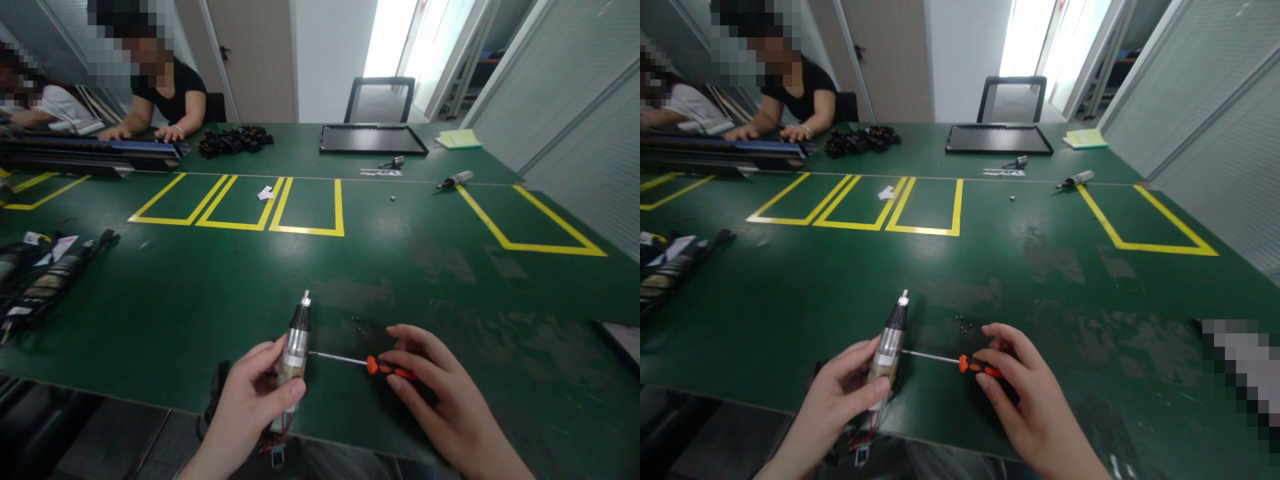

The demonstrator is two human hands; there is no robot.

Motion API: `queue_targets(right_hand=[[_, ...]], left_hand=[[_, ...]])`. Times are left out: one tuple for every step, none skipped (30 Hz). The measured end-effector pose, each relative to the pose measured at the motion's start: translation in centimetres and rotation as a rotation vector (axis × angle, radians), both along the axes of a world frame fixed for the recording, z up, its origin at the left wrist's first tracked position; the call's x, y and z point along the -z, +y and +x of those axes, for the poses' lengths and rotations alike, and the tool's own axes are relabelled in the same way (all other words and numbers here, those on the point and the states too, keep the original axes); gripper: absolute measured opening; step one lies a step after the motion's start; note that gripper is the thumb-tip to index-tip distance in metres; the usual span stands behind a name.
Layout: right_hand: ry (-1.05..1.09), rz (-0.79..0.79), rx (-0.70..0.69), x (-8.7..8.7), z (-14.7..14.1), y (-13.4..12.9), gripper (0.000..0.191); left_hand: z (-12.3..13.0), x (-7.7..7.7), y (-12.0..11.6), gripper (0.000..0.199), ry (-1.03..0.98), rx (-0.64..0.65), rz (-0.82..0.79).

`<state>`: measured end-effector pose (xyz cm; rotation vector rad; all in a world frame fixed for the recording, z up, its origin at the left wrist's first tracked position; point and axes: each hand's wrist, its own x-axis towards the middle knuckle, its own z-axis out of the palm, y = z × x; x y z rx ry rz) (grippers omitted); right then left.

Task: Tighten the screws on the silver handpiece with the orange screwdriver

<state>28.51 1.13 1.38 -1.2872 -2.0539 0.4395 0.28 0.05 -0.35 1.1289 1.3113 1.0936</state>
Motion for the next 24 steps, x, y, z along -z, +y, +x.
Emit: queue_targets(right_hand=[[0.002, 0.016, 0.01, 0.2, 0.07, 0.02, 0.018], [0.009, 0.033, 0.023, 0.4, 0.13, 0.06, 0.018], [0.02, 0.047, 0.034, 0.57, 0.18, 0.11, 0.018], [0.033, 0.06, 0.042, 0.7, 0.21, 0.17, 0.018], [0.043, 0.067, 0.042, 0.76, 0.22, 0.22, 0.017], [0.046, 0.065, 0.036, 0.77, 0.21, 0.27, 0.017], [0.046, 0.051, 0.023, 0.71, 0.18, 0.3, 0.016], [0.042, 0.025, 0.004, 0.61, 0.13, 0.32, 0.016], [0.035, -0.01, -0.016, 0.49, 0.07, 0.31, 0.015], [0.027, -0.047, -0.032, 0.35, 0.01, 0.29, 0.015], [0.019, -0.077, -0.043, 0.22, -0.04, 0.26, 0.013], [0.013, -0.094, -0.047, 0.11, -0.09, 0.23, 0.012], [0.006, -0.1, -0.049, 0.04, -0.11, 0.19, 0.012], [0.002, -0.097, -0.051, -0.01, -0.1, 0.15, 0.013], [0.0, -0.089, -0.057, -0.03, -0.08, 0.12, 0.016], [0.002, -0.075, -0.062, -0.03, -0.04, 0.1, 0.018], [0.006, -0.06, -0.063, -0.02, 0.02, 0.08, 0.02], [0.01, -0.045, -0.06, 0.0, 0.07, 0.08, 0.021], [0.013, -0.032, -0.053, 0.01, 0.11, 0.09, 0.023], [0.017, -0.019, -0.048, 0.03, 0.14, 0.11, 0.024], [0.023, -0.007, -0.047, 0.04, 0.16, 0.14, 0.025], [0.031, 0.007, -0.052, 0.06, 0.18, 0.18, 0.025], [0.04, 0.024, -0.06, 0.09, 0.19, 0.21, 0.025], [0.048, 0.044, -0.063, 0.15, 0.21, 0.25, 0.025]], left_hand=[[0.0, 0.04, -0.02, 0.038, -0.006, 0.004, -0.003], [0.0, 0.06, -0.03, 0.039, -0.015, 0.006, -0.007], [0.02, 0.06, -0.03, 0.039, -0.024, 0.008, -0.009], [0.03, 0.04, -0.03, 0.039, -0.032, 0.008, -0.011], [0.04, 0.0, -0.03, 0.039, -0.036, 0.008, -0.013], [0.05, -0.05, -0.04, 0.038, -0.036, 0.005, -0.013], [0.05, -0.11, -0.04, 0.038, -0.033, -0.003, -0.011], [0.05, -0.16, -0.04, 0.038, -0.029, -0.012, -0.008], [0.04, -0.22, -0.04, 0.038, -0.026, -0.023, -0.006], [0.04, -0.26, -0.03, 0.039, -0.023, -0.029, -0.006], [0.05, -0.3, 0.0, 0.039, -0.022, -0.031, -0.007], [0.06, -0.32, 0.03, 0.039, -0.022, -0.028, -0.009], [0.07, -0.33, 0.07, 0.039, -0.02, -0.021, -0.012], [0.1, -0.33, 0.12, 0.039, -0.021, -0.018, -0.013], [0.12, -0.31, 0.16, 0.039, -0.02, -0.013, -0.011], [0.14, -0.3, 0.19, 0.038, -0.019, -0.011, -0.007], [0.16, -0.28, 0.21, 0.038, -0.016, -0.01, -0.001], [0.18, -0.26, 0.21, 0.037, -0.012, -0.007, 0.003], [0.19, -0.24, 0.19, 0.037, -0.009, -0.003, 0.005], [0.19, -0.22, 0.16, 0.037, -0.009, 0.0, 0.005], [0.18, -0.19, 0.12, 0.038, -0.01, 0.003, 0.001], [0.17, -0.17, 0.08, 0.039, -0.013, 0.004, -0.006], [0.15, -0.14, 0.03, 0.041, -0.017, 0.003, -0.013], [0.12, -0.11, -0.01, 0.042, -0.019, -0.001, -0.02]])
